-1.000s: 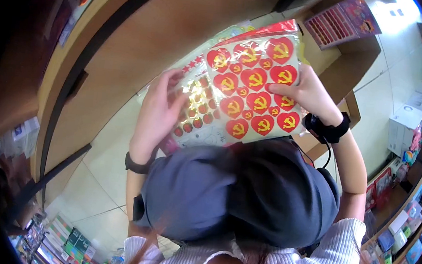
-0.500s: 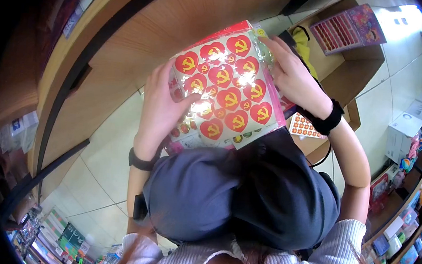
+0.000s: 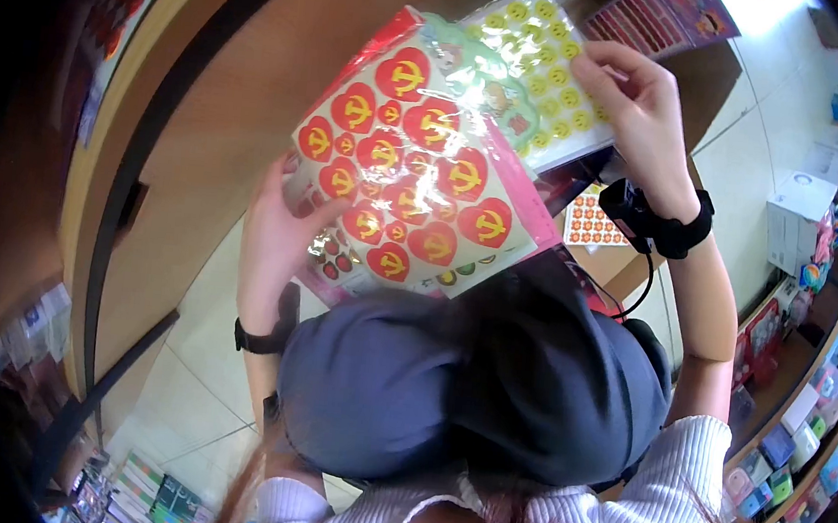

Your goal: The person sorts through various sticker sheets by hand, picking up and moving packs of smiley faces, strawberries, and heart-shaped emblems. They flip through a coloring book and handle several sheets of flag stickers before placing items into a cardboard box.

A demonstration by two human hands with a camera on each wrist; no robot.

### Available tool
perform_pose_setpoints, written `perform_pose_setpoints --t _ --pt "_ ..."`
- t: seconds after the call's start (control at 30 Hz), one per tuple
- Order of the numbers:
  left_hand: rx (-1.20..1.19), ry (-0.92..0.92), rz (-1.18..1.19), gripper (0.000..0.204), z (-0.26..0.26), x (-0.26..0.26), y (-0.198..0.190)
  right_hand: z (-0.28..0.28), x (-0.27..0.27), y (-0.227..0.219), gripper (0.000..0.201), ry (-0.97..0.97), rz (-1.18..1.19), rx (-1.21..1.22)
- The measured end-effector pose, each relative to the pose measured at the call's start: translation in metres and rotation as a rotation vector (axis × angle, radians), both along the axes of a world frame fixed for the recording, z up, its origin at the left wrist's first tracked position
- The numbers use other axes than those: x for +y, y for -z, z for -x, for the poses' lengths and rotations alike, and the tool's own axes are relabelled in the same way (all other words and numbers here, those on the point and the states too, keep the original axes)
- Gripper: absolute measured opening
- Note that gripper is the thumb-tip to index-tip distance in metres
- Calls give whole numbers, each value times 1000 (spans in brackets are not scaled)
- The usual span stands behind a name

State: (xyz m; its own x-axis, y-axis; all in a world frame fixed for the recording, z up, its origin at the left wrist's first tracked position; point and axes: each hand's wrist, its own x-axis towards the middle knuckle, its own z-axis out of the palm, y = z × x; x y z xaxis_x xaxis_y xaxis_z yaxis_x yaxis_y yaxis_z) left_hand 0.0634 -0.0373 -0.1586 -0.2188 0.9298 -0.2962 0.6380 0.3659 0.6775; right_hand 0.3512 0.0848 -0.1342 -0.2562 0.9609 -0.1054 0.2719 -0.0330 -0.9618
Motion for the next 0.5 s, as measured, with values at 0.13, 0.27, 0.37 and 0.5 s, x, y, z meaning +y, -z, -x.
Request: perform_pose_setpoints --t 0.13,0.27,0.37,0.5 --pt "-82 -105 109 65 2 1 0 -46 -5 -16 19 315 -342 -155" --pt "-111 -136 231 46 4 2 11 -131 -38 -39 16 806 -498 196" --pt "-174 -139 206 34 13 2 16 -220 -90 -9 12 959 -573 333" --pt "-245 -95 71 27 26 -2 34 -226 -170 72 24 1230 -228 569"
